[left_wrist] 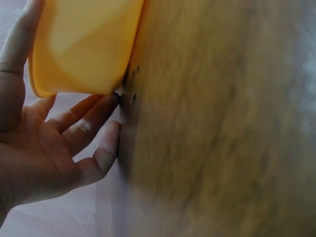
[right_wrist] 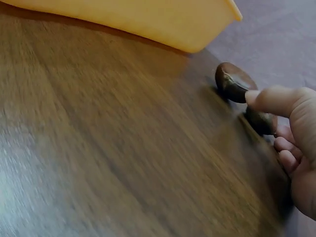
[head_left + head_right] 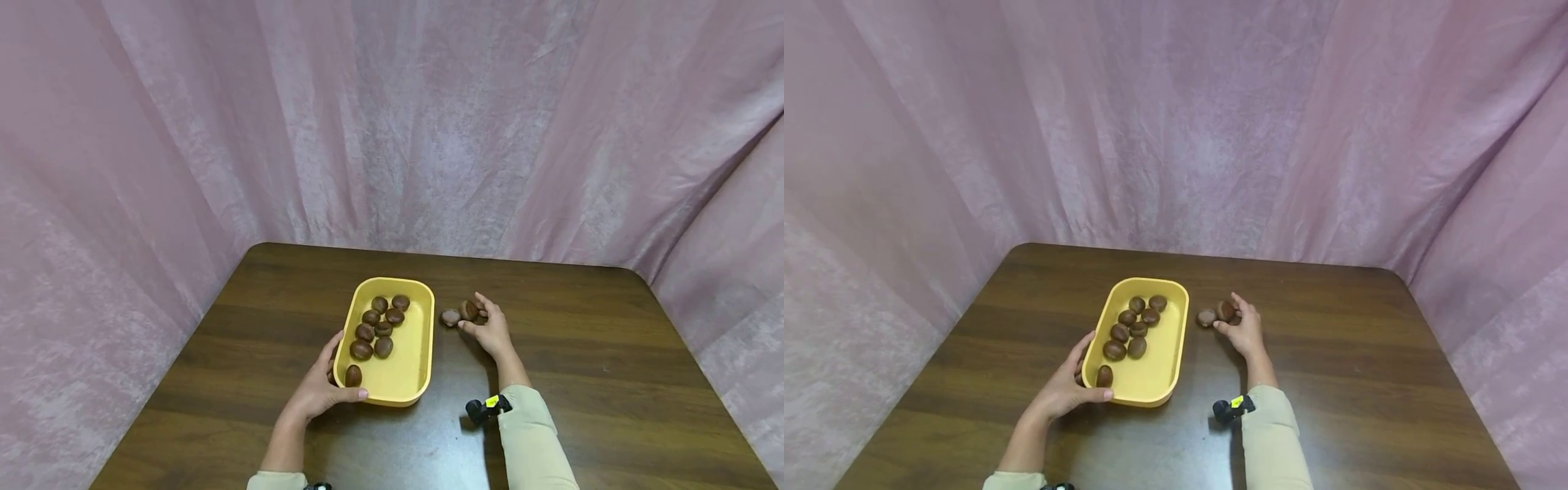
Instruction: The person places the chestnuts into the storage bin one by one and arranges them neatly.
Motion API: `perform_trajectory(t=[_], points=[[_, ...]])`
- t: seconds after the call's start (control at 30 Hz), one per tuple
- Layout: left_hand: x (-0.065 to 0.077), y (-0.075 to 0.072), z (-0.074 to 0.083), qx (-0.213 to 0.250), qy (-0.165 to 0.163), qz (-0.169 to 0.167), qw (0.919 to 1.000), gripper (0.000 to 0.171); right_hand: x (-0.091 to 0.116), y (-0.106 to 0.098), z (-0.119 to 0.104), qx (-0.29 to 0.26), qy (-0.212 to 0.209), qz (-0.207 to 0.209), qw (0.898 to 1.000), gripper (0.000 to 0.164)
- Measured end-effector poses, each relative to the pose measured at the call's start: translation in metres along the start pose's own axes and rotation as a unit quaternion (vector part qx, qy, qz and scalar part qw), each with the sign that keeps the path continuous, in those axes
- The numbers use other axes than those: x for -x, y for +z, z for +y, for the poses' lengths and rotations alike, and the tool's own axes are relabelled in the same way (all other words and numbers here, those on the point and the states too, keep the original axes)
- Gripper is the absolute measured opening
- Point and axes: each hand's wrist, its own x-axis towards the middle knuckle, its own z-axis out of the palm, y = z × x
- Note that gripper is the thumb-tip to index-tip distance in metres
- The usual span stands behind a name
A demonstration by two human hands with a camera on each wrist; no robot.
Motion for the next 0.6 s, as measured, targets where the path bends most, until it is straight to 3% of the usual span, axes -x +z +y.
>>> perform_trajectory(t=[0.3,0.47,0.6], points=[[-0.0060,0.0001,-0.0116,0.003,0.005,0.000,1.0000,0.116,-0.0003,0.0056,0.0007,0.087,-0.031,0.047,0.995,0.053],[-0.0048,0.0005,-0.0107,0.003,0.006,0.000,1.0000,0.116,0.0019,0.0056,-0.0002,0.082,-0.030,0.058,0.994,0.048],[-0.0037,-0.0002,-0.0095,0.007,0.013,-0.001,0.9999,0.116,0.0052,0.0030,-0.0040,0.067,-0.010,0.044,0.997,0.047]])
